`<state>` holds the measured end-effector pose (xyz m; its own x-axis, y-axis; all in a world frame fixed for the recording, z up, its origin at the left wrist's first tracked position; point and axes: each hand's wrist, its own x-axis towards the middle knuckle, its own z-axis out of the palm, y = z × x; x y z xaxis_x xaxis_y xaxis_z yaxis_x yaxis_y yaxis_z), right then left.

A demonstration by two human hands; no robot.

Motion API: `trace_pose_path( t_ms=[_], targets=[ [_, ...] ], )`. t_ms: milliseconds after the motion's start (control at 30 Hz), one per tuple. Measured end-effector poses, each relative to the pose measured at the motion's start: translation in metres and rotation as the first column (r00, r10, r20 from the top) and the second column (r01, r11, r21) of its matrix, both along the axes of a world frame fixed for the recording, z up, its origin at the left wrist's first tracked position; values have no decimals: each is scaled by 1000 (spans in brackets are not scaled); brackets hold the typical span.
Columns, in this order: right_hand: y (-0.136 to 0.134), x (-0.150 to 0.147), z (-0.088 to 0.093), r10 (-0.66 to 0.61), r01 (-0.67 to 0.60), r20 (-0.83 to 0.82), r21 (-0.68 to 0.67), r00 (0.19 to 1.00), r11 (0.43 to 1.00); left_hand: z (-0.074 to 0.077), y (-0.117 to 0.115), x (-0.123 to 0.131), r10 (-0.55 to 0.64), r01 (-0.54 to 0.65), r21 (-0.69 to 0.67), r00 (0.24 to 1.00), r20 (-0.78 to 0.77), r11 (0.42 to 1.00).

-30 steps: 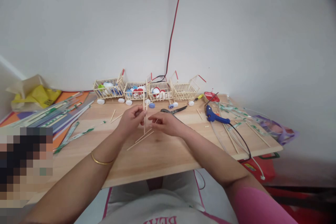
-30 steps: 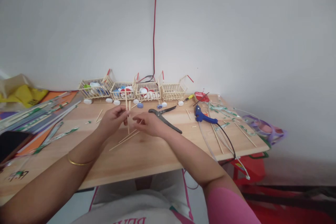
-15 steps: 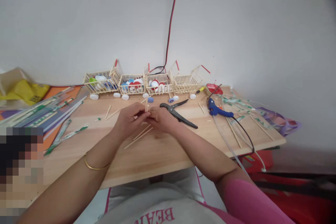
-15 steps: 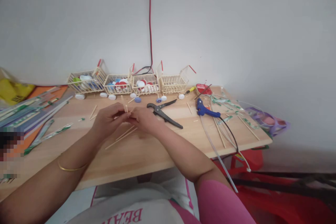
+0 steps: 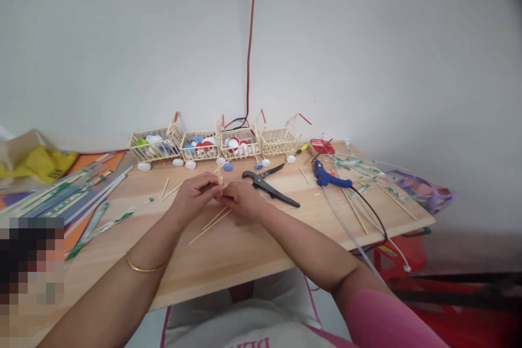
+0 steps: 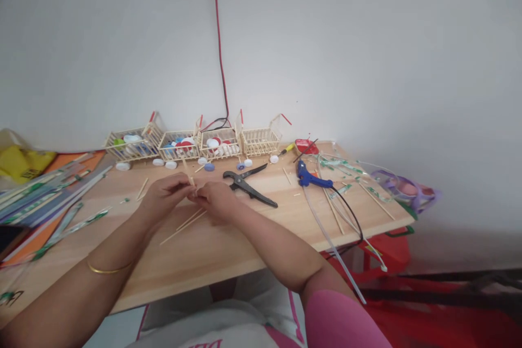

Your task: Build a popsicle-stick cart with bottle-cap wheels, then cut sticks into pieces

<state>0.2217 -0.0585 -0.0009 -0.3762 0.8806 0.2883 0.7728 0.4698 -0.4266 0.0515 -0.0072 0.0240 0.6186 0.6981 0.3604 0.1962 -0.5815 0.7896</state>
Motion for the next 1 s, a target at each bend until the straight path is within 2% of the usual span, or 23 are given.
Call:
trace_pose_path(
  t_ms=[133,267,400,467,667,900,1000],
  targets=[
    [-1,-3,1,-12,12,4,-13,1000,1000,1,0,0,26,-24,-88,999,23,996],
    [-2,-4,1,-13,13,18,-28,1000,1000,-2,-4,2,81,-61,-160,989,122,985],
    [-2,-6,0,-38,38,4,-51,999,998,-11,-9,7,135,-58,-341,969,207,938],
    [-1,-7,-1,-46,47,10,-41,999,998,-16,-9,9,139,-40,-386,962,233,921],
    [0,-8,-4,-74,75,62,-20,995,997,-24,-6,9,106,22,-428,956,273,904],
    [-2,-7,-2,-87,89,42,-42,995,995,-18,-12,11,99,31,-417,953,288,909],
    [-4,0,4,-88,88,-1,-6,996,996,-16,-11,11,137,24,-429,930,341,903]
  ],
)
